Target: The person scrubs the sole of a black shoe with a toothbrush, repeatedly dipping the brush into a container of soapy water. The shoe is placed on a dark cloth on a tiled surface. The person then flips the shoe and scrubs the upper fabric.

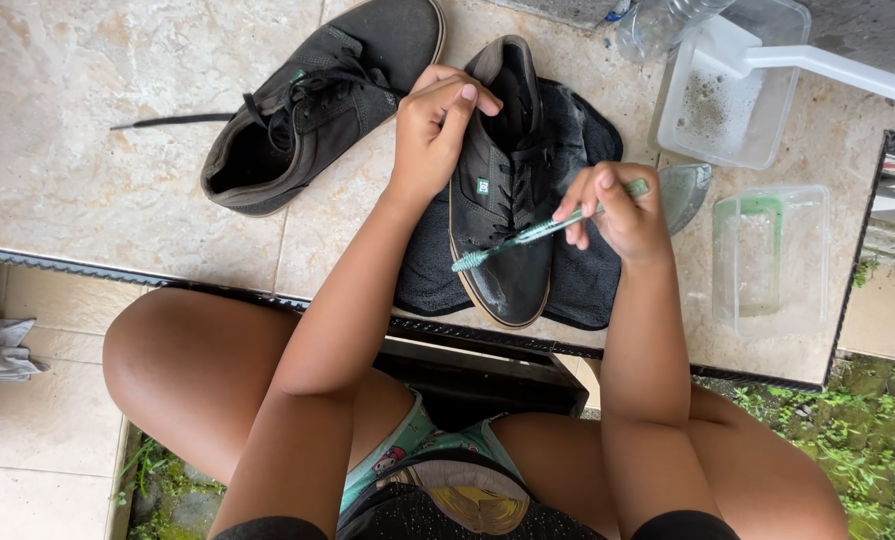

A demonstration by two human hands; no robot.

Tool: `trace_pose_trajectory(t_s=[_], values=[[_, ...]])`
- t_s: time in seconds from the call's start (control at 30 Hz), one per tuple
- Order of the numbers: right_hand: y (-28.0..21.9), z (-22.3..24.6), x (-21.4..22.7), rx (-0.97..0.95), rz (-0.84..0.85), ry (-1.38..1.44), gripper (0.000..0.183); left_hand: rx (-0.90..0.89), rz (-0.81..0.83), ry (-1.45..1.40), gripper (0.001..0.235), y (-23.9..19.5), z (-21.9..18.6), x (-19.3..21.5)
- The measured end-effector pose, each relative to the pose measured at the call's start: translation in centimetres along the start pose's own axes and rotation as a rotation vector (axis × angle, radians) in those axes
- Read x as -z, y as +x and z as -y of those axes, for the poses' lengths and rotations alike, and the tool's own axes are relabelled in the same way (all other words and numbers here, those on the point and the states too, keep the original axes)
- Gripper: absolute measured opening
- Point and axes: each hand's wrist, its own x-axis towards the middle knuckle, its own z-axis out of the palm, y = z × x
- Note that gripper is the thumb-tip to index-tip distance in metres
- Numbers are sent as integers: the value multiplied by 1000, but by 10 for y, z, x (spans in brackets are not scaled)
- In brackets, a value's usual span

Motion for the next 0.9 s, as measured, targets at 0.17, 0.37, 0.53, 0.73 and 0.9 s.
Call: trace_pose_trajectory(t_s=[0.17,0.37,0.53,0.73,0.9], values=[[-2,1,0,-43,21,52,48,4,-3,1,47,1,0,0],[-1,2,3,41,143,103,44,3,-8,-2,47,0,0,-1],[0,4,-2,54,110,77,48,1,-6,0,47,-1,1,-1],[0,4,-6,16,-35,4,50,3,-9,-2,46,-2,2,-1],[-4,-1,4,42,30,157,52,9,-12,3,47,-1,1,0]])
